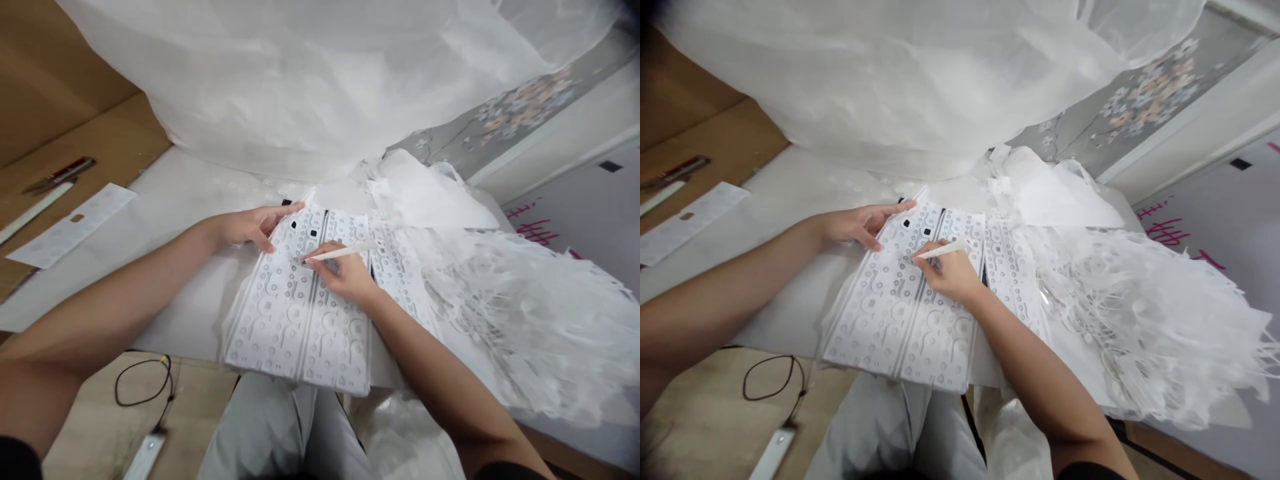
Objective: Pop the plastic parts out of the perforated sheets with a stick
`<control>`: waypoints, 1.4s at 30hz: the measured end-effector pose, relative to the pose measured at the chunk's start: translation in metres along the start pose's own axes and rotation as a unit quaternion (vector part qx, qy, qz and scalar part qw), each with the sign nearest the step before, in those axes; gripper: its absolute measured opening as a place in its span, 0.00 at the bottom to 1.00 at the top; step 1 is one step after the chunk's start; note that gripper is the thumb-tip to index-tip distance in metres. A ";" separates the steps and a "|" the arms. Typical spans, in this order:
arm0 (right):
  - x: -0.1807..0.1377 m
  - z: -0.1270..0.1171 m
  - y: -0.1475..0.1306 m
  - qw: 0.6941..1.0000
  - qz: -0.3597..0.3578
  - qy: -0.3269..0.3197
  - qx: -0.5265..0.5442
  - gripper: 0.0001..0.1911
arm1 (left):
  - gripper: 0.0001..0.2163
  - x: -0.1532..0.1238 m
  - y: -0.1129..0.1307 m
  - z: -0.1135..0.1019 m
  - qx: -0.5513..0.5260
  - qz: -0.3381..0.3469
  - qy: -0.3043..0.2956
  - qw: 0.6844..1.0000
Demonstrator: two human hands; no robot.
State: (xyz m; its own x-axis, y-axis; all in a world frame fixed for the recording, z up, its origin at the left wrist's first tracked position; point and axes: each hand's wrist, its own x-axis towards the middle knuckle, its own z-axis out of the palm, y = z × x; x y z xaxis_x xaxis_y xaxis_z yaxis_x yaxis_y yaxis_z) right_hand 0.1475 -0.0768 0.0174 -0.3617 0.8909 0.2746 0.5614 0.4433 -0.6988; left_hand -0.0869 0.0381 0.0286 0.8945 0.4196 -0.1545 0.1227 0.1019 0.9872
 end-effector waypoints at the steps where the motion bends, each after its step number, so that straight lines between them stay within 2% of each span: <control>1: 0.000 -0.001 0.000 0.999 -0.021 -0.006 -0.025 0.08 | 0.52 0.000 0.000 0.000 -0.010 0.004 0.006 1.000; 6: -0.003 0.001 -0.002 0.975 -0.130 -0.029 -0.177 0.10 | 0.52 -0.001 -0.002 -0.003 -0.046 0.006 0.013 0.999; 10: -0.004 0.007 -0.006 0.949 -0.163 -0.034 -0.269 0.11 | 0.51 -0.002 -0.001 -0.005 -0.030 0.002 0.017 0.999; 15: -0.007 0.014 -0.005 0.948 -0.129 -0.014 -0.290 0.11 | 0.50 -0.004 0.005 -0.003 0.000 -0.001 -0.001 1.000; 21: -0.003 0.015 0.000 0.960 -0.032 0.032 -0.275 0.09 | 0.49 -0.003 0.003 -0.004 0.052 0.005 -0.012 0.999; 24: 0.003 0.007 0.008 0.974 0.033 0.071 -0.213 0.10 | 0.48 -0.003 0.000 -0.005 0.056 0.009 -0.013 0.998; 27: 0.007 -0.003 0.019 0.986 0.081 0.124 -0.072 0.12 | 0.49 -0.003 0.001 -0.005 0.063 0.021 -0.008 0.998; 30: 0.010 -0.012 0.030 0.973 0.126 0.178 0.072 0.15 | 0.45 -0.005 0.007 -0.006 0.147 0.034 0.028 0.988; 34: 0.013 -0.017 0.039 0.948 0.177 0.216 0.150 0.18 | 0.27 -0.012 0.019 -0.010 0.329 0.041 0.151 0.931; 36: 0.013 -0.017 0.041 0.945 0.184 0.219 0.160 0.18 | 0.16 -0.015 0.025 -0.008 0.378 0.050 0.175 0.908; 38: 0.013 -0.016 0.041 0.946 0.178 0.215 0.163 0.17 | 0.09 -0.016 0.028 -0.002 0.391 0.035 0.128 0.911; 40: 0.013 -0.014 0.039 0.950 0.170 0.207 0.159 0.17 | 0.06 -0.016 0.026 0.005 0.385 -0.001 0.055 0.921; 42: 0.012 -0.012 0.037 0.954 0.165 0.196 0.156 0.18 | 0.04 -0.014 0.022 0.010 0.378 -0.034 0.017 0.925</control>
State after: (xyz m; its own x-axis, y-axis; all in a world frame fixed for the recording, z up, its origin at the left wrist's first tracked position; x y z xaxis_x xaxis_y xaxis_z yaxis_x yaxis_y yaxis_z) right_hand 0.1730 -0.0485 0.0031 0.1377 0.9722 0.1892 0.3260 0.1359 -0.9356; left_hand -0.0926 0.0249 0.0528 0.8613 0.4649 -0.2051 0.4548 -0.5255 0.7190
